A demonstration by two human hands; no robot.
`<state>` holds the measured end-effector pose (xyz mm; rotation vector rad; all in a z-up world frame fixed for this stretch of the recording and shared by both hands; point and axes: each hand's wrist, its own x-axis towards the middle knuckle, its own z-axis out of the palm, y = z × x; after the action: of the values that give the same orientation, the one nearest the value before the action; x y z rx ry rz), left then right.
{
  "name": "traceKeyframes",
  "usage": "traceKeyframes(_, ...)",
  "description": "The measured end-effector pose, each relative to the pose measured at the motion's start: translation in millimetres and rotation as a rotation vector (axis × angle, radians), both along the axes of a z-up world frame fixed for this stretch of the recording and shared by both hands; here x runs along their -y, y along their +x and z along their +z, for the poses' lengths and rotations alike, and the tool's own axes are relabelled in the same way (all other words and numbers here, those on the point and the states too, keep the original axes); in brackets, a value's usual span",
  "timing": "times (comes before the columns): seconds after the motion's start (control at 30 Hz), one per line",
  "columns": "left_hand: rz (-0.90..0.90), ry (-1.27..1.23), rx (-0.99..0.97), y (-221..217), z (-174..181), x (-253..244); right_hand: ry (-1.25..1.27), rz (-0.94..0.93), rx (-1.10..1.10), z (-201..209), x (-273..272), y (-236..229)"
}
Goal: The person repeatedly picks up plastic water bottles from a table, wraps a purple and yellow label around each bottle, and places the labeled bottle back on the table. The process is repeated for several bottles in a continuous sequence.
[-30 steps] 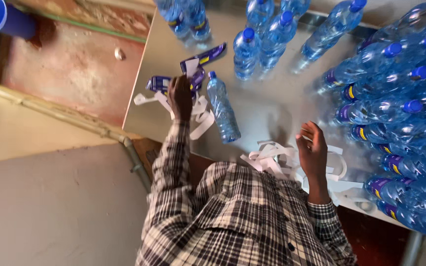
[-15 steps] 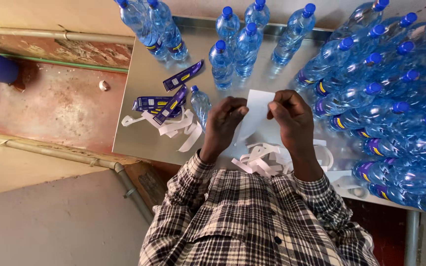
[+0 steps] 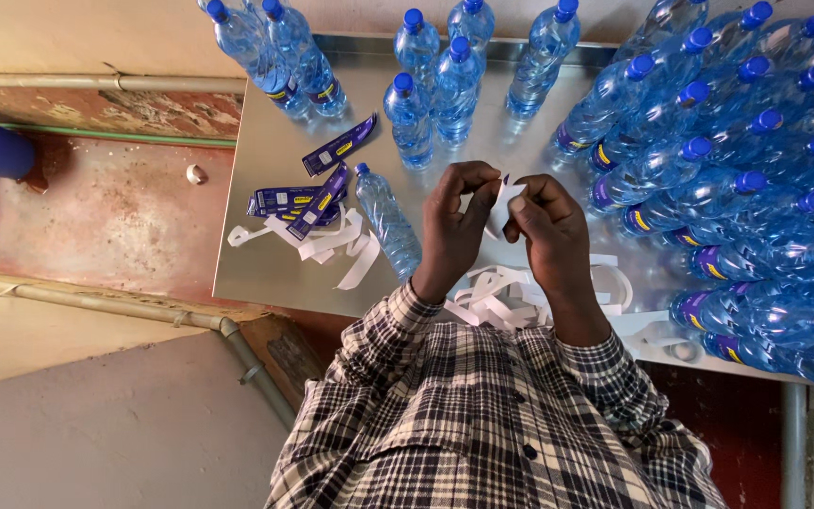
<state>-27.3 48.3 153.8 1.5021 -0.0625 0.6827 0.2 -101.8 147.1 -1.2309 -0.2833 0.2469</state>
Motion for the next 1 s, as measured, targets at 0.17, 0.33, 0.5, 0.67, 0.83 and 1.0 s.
traceKeyframes(0.17,0.087,0.078,0.036,-12,15,5,-0.176,-0.078,0.142,10,3,-3)
traceKeyframes(0.33,0.058,-0.123,-0.039,-6,9,9,-0.21,-0.077,0.187,17,-5,-12)
traceKeyframes(0.5,0.17,-0.262,-0.084,12,-47,1,-0.205,-0.296,0.124,15,6,-4)
traceKeyframes(0.67,0.155,0.228,-0.412,-13,-111,-6,-0.069,-0.641,0.165,35,59,21)
traceKeyframes(0.83,-0.152,0.476,-0.548,-44,-119,-10,-0.233,-0.658,0.107,45,94,16)
traceKeyframes(1.0,-0.392,-0.123,-0.125,-18,4,-4,-0.396,-0.092,0.304,36,91,-4)
